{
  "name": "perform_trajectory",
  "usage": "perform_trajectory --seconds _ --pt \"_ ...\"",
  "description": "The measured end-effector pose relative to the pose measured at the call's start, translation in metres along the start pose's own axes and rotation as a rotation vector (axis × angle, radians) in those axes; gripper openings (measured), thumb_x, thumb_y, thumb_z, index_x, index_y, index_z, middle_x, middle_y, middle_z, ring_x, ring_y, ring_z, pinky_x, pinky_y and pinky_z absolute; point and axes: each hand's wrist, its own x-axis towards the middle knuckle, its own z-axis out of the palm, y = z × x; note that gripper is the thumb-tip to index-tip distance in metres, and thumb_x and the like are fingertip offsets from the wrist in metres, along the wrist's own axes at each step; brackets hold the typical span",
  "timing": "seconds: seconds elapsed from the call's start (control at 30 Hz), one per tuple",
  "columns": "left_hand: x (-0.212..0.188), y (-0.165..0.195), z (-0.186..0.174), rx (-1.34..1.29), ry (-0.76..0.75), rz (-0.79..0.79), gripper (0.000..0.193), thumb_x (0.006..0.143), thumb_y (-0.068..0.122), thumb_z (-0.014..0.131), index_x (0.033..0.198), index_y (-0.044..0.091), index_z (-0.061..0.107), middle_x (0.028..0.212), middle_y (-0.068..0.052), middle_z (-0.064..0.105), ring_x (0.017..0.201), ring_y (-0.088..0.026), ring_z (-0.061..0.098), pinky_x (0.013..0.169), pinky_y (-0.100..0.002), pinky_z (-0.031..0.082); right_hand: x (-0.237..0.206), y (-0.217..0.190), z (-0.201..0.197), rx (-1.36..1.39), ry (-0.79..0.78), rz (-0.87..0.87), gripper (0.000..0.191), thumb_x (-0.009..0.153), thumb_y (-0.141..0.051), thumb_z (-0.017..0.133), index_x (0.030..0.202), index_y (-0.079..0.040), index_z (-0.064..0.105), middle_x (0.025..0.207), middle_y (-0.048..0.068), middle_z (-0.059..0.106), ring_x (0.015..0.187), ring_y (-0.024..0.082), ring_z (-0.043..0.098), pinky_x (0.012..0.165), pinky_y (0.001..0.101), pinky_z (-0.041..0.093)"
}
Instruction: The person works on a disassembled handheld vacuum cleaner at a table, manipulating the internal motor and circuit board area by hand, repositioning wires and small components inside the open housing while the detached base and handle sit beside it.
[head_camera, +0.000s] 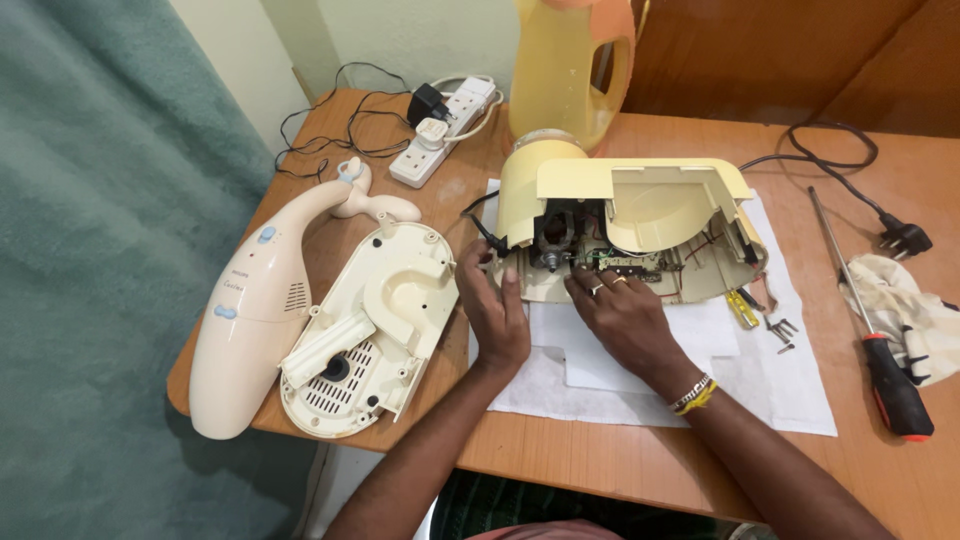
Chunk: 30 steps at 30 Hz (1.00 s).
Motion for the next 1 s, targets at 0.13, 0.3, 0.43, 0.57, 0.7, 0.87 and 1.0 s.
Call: perform_trajectory --seconds 0.13,0.3,0.43,0.57,0.7,0.87,1.0 --pt "0.001 -0.001 0.000 -0.046 -0.009 -0.109 0.041 0.107 0.021 0.049 0.138 -0.005 0.045 0.135 -0.024 0.053 0.122 -0.037 0.053 0.109 -0.046 0.041 0.003 -0.004 0.013 0.014 -0.029 0.095 0.031 0.085 -0.012 0.063 0.114 -0.008 0.075 0.110 0.005 0.072 0.092 0.020 0.067 0.070 0.0339 0.052" --pt "0.000 -0.001 0.001 -0.026 -0.006 -0.011 0.040 0.109 0.021 0.048 0.138 -0.006 0.043 0.139 -0.025 0.050 0.129 -0.039 0.051 0.113 -0.048 0.038 0.008 -0.008 0.027 0.184 0.051 0.236 0.011 0.089 -0.017 0.071 0.094 -0.012 0.079 0.085 0.005 0.072 0.074 0.021 0.068 0.062 0.0359 0.053" --pt "-0.001 -0.002 0.001 -0.064 -0.004 -0.037 0.038 0.110 0.022 0.046 0.137 -0.005 0.044 0.138 -0.024 0.051 0.127 -0.038 0.052 0.113 -0.047 0.039 0.010 -0.014 0.033 0.504 0.131 0.291 0.009 0.088 -0.024 0.077 0.089 -0.016 0.081 0.079 0.005 0.074 0.056 0.021 0.067 0.051 0.0343 0.053" --pt "-0.001 -0.004 0.001 -0.094 -0.014 -0.064 0.038 0.111 0.023 0.044 0.137 -0.005 0.044 0.138 -0.024 0.050 0.129 -0.038 0.050 0.114 -0.047 0.038 0.008 -0.012 0.029 0.553 0.263 0.317 0.006 0.086 -0.015 0.079 0.091 -0.015 0.081 0.088 0.003 0.078 0.058 0.018 0.068 0.051 0.0327 0.053" --pt "-0.001 -0.003 0.003 -0.064 -0.011 -0.055 0.038 0.111 0.023 0.044 0.137 -0.004 0.045 0.138 -0.024 0.051 0.129 -0.038 0.050 0.114 -0.047 0.037 0.013 -0.011 0.024 0.572 0.081 0.321 0.004 0.084 -0.017 0.083 0.087 -0.016 0.080 0.072 0.004 0.073 0.054 0.019 0.065 0.050 0.0346 0.050" --pt "0.001 -0.007 0.003 -0.075 -0.003 -0.072 0.037 0.110 0.022 0.045 0.136 -0.004 0.046 0.137 -0.023 0.052 0.128 -0.037 0.051 0.113 -0.047 0.038 0.002 0.006 0.007 0.833 0.136 0.486 0.013 0.085 -0.015 0.079 0.098 -0.014 0.076 0.078 0.001 0.075 0.045 0.011 0.057 0.044 0.0281 0.046" --pt "-0.002 -0.007 0.005 -0.055 -0.004 -0.055 0.036 0.110 0.021 0.045 0.135 -0.004 0.046 0.138 -0.024 0.052 0.128 -0.038 0.051 0.114 -0.047 0.038 -0.002 0.006 0.003 0.568 0.092 0.388 0.012 0.084 -0.013 0.085 0.095 -0.015 0.079 0.060 0.004 0.064 0.052 0.013 0.057 0.049 0.0310 0.044"
